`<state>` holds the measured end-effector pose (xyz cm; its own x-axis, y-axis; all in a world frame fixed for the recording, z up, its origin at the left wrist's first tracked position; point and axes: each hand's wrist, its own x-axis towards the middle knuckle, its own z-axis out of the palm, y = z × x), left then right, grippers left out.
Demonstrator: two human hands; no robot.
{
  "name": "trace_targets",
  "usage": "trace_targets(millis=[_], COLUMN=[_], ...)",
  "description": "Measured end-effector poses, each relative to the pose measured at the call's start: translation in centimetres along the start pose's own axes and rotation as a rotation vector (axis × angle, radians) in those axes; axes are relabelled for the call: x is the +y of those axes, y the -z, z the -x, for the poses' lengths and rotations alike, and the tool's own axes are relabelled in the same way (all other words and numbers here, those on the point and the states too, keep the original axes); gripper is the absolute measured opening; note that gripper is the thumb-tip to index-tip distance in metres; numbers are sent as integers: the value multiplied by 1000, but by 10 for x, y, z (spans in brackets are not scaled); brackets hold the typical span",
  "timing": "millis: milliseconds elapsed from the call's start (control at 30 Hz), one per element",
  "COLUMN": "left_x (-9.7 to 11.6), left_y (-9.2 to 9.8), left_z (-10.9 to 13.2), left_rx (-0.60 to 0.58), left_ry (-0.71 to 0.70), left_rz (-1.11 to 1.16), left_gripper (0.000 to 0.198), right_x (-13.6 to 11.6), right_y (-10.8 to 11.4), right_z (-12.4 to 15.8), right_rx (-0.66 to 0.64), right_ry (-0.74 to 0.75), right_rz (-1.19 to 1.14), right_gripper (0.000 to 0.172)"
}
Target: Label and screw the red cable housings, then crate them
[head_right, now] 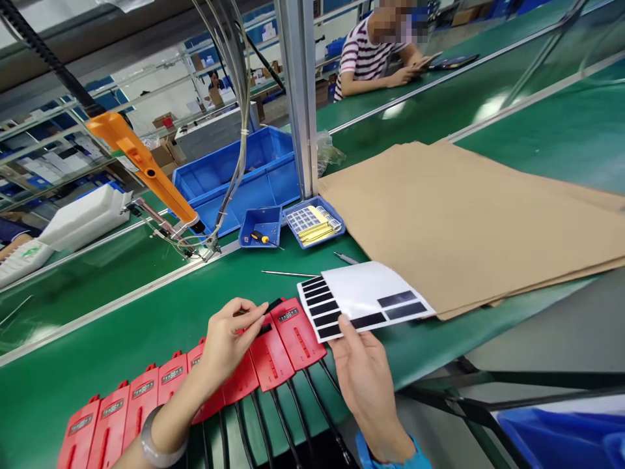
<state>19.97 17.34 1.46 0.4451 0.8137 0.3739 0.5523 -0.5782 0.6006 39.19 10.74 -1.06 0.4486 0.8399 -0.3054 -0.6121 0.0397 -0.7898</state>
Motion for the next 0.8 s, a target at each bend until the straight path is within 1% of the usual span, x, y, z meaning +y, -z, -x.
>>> trace_targets(millis=[67, 133, 233, 367, 500, 633, 800], left_x=[-8, -12, -13, -12, -13, -14, -14], left_y=[-9, -17, -26, -34, -39, -40, -39], left_z=[3, 5, 4, 1, 0, -2, -2], left_rx=[-39, -70, -68, -28, -21, -46, -89], left_ry=[-88, -144, -197, -227, -238, -244, -276], left_rz=[-146, -224, -246, -246, -306, -327, -347], left_gripper=[25, 25, 23, 21, 22, 24, 24], right_x=[2, 3, 6, 10, 13, 15, 17], right_y=[-1, -3, -4, -2, 2, 6, 8], right_z=[-2, -1, 1, -1, -5, -6, -9], right_rx=[-10, -47, -54, 11, -30, -43, -10], right_ry=[-63, -98, -124, -77, -131, -159, -177], right_rz=[-150, -214, -241, -232, -243, -254, -231], right_gripper=[31, 30, 33, 34, 27, 21, 22])
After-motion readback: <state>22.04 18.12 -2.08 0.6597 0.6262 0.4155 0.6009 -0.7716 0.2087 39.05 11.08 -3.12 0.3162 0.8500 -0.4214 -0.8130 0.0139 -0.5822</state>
